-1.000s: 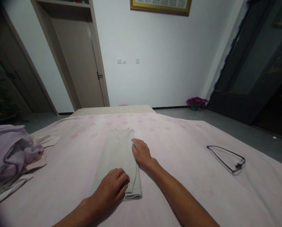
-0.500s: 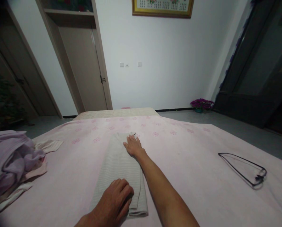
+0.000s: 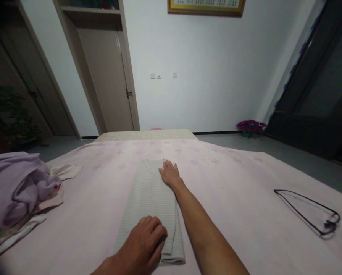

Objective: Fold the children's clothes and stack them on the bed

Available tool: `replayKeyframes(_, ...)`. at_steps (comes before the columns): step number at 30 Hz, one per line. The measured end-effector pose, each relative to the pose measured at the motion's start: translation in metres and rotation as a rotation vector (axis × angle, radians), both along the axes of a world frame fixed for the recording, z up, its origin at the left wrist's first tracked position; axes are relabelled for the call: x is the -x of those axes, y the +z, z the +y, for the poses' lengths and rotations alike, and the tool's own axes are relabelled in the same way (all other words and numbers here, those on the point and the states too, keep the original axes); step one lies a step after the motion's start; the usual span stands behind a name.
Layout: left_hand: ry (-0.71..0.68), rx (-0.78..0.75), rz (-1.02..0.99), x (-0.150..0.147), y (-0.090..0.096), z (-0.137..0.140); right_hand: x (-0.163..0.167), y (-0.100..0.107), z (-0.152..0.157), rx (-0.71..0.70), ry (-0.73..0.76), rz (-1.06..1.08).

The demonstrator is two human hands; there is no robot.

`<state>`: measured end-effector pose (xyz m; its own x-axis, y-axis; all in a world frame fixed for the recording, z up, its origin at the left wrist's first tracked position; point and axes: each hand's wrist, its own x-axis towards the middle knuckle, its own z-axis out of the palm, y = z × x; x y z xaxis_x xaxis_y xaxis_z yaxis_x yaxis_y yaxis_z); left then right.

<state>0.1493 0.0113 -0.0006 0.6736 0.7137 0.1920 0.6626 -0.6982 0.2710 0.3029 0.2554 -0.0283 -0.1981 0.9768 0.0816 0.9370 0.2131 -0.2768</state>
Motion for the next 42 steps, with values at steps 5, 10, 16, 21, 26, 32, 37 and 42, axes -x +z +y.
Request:
replayKeyframes(5, -0.005, -0.014, -0.002, 0.001, 0.003, -0.002, -0.001, 0.006, 0.000, 0.036, 0.006, -0.035)
replayKeyframes(10, -0.010, -0.033, -0.010, 0.002, 0.007, -0.003, 0.007, 0.019, -0.024, -0.046, 0.061, -0.057)
replayKeyframes(16, -0.057, -0.155, -0.028, 0.001, -0.002, -0.007, 0.024, 0.026, -0.078, -0.014, 0.398, -0.047)
replayKeyframes(21, -0.118, -0.203, -0.279, 0.012, -0.009, -0.008, 0.024, 0.031, -0.113, 0.019, 0.442, -0.051)
replayKeyframes(26, 0.144, -0.033, -0.580, 0.046, 0.010, 0.011, 0.011, 0.034, -0.149, 0.029, 0.519, -0.071)
replayKeyframes(32, 0.287, 0.125, -0.561, 0.086, 0.013, 0.023, -0.010, 0.033, -0.187, 0.024, 0.591, -0.059)
replayKeyframes(37, 0.135, 0.061, -0.347, 0.097, 0.004, 0.004, -0.016, 0.031, -0.195, 0.005, 0.559, -0.035)
replayKeyframes(42, 0.067, -0.069, -0.209, 0.094, 0.008, -0.011, -0.017, 0.024, -0.194, -0.038, 0.522, 0.048)
